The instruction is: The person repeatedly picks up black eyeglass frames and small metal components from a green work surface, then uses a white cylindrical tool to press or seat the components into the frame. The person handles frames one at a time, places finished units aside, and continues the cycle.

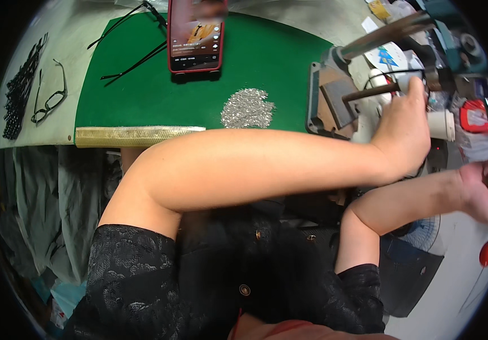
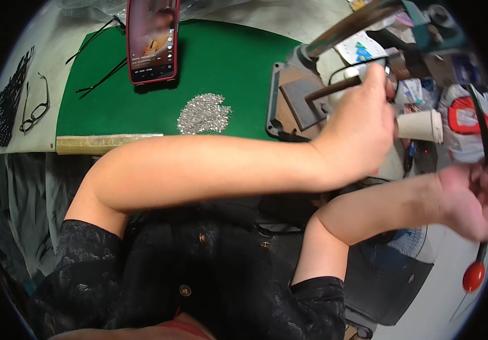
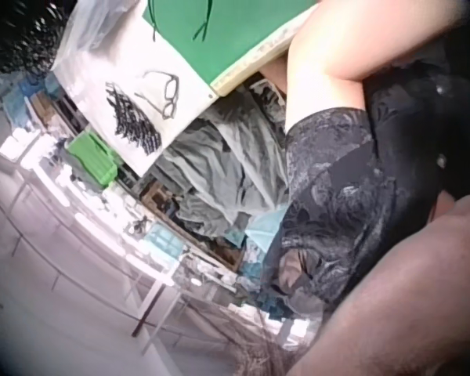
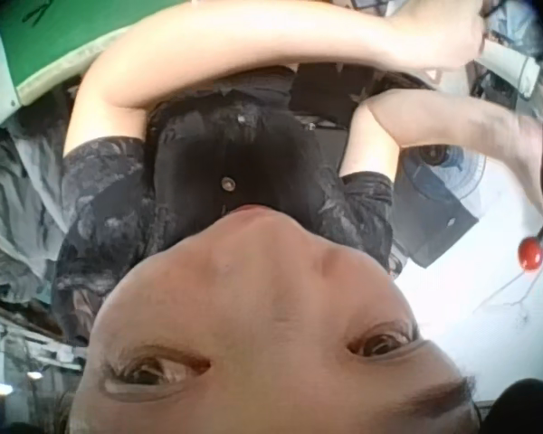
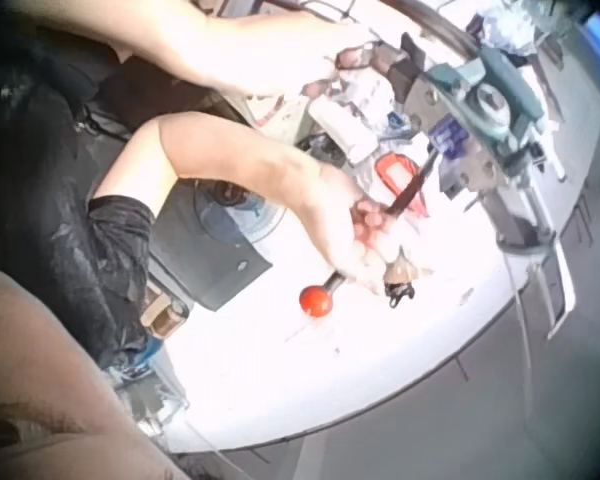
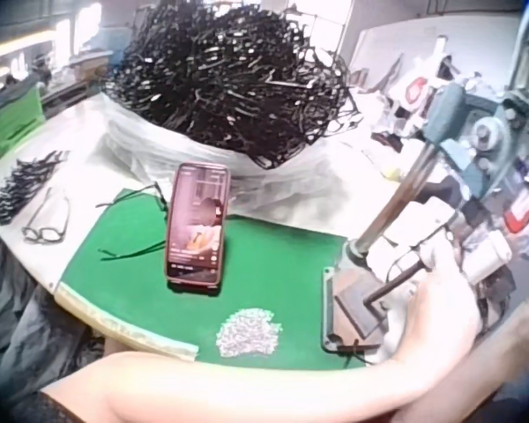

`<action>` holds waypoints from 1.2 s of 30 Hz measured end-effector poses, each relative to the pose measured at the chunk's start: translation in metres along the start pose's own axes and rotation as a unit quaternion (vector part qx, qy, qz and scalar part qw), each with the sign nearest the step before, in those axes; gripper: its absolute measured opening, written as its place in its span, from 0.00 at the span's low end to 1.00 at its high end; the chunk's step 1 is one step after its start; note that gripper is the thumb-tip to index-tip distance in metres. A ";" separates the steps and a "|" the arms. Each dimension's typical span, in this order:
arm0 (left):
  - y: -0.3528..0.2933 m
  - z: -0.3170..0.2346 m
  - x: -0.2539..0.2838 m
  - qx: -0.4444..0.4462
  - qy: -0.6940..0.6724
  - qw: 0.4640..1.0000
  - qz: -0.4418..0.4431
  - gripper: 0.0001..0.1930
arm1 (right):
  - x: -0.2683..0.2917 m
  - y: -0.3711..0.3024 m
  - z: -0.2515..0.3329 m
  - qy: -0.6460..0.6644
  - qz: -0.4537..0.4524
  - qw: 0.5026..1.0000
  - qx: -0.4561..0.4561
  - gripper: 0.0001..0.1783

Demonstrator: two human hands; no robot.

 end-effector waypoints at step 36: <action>-0.061 -0.079 0.136 0.005 0.155 0.943 0.295 0.13 | -0.130 -0.241 0.018 0.150 0.416 0.849 -0.288 0.11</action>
Point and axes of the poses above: each hand's wrist, its own y-axis towards the middle knuckle, its own x-axis out of the back of the hand, z = x × y, the point moved 7 cm from there along y, towards the middle knuckle, and after that the axes turned 8 degrees about -y, right-handed, at the moved point
